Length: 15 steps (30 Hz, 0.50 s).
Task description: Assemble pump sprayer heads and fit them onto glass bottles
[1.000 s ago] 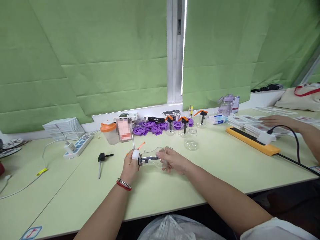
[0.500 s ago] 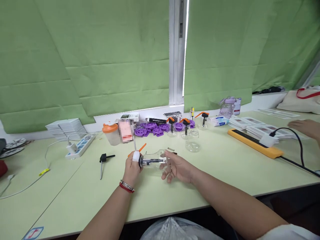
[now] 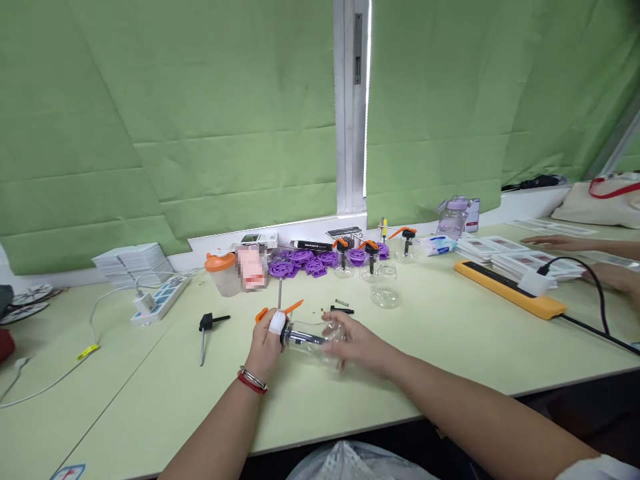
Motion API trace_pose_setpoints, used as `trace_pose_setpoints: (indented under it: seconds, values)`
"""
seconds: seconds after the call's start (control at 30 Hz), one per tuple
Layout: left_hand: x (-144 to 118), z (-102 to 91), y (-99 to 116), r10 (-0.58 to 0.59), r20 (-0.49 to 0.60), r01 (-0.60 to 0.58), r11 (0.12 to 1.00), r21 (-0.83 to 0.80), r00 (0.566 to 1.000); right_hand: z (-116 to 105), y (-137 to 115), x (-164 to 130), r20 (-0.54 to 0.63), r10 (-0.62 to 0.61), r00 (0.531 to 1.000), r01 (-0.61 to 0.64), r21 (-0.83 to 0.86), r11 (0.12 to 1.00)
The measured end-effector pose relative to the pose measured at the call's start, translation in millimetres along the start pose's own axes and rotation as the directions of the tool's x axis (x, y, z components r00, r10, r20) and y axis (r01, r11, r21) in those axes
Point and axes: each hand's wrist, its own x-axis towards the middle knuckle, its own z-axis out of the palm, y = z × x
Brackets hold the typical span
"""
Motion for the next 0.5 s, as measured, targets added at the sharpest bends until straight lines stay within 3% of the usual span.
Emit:
trace_pose_setpoints:
  seconds: [0.03, 0.1, 0.17, 0.23, 0.3, 0.37, 0.4, 0.43, 0.5]
  values:
    - [0.8, -0.1, -0.2, -0.022, 0.000, 0.022, 1.000, -0.007, 1.000, -0.1, 1.5, -2.6, -0.033, -0.156, 0.987, 0.149, -0.158, 0.976]
    - [2.4, 0.4, 0.0, -0.072, -0.001, 0.072, 0.997, -0.042, 0.997, -1.1, 3.2, -8.6, 0.036, -0.424, 0.905, 0.400, -0.415, 0.818]
    - [3.2, 1.5, 1.0, -0.097, -0.005, 0.096, 0.993, -0.072, 0.995, -1.6, 3.2, -12.7, 0.114, -0.507, 0.854, 0.490, -0.501, 0.713]
    - [2.8, 2.5, 2.3, -0.092, -0.008, 0.091, 0.992, -0.085, 0.996, -1.0, 1.8, -13.0, 0.000, -0.437, 0.900, 0.389, -0.453, 0.802]
    - [1.6, 3.3, 3.2, -0.071, -0.009, 0.070, 0.994, -0.083, 0.997, 0.4, -0.3, -9.7, -0.137, -0.188, 0.973, 0.152, -0.235, 0.960]
    - [0.6, 3.8, 3.1, -0.053, 0.006, 0.054, 0.997, -0.061, 0.999, 1.5, -1.9, -5.5, -0.103, 0.074, 0.992, -0.076, -0.015, 0.997]
    - [0.5, 4.0, 2.7, -0.049, 0.012, 0.049, 0.998, -0.046, 0.999, 1.8, -2.0, -4.0, -0.076, 0.123, 0.989, -0.123, 0.009, 0.992]
    - [0.7, 4.1, 2.1, -0.050, 0.018, 0.051, 0.998, -0.034, 0.999, 2.0, -1.3, -3.4, -0.079, 0.104, 0.991, -0.107, -0.034, 0.994]
    - [2.1, 3.9, 0.9, -0.085, 0.012, 0.085, 0.996, -0.032, 0.996, 1.7, 2.6, -5.3, -0.146, -0.128, 0.981, 0.084, -0.277, 0.957]
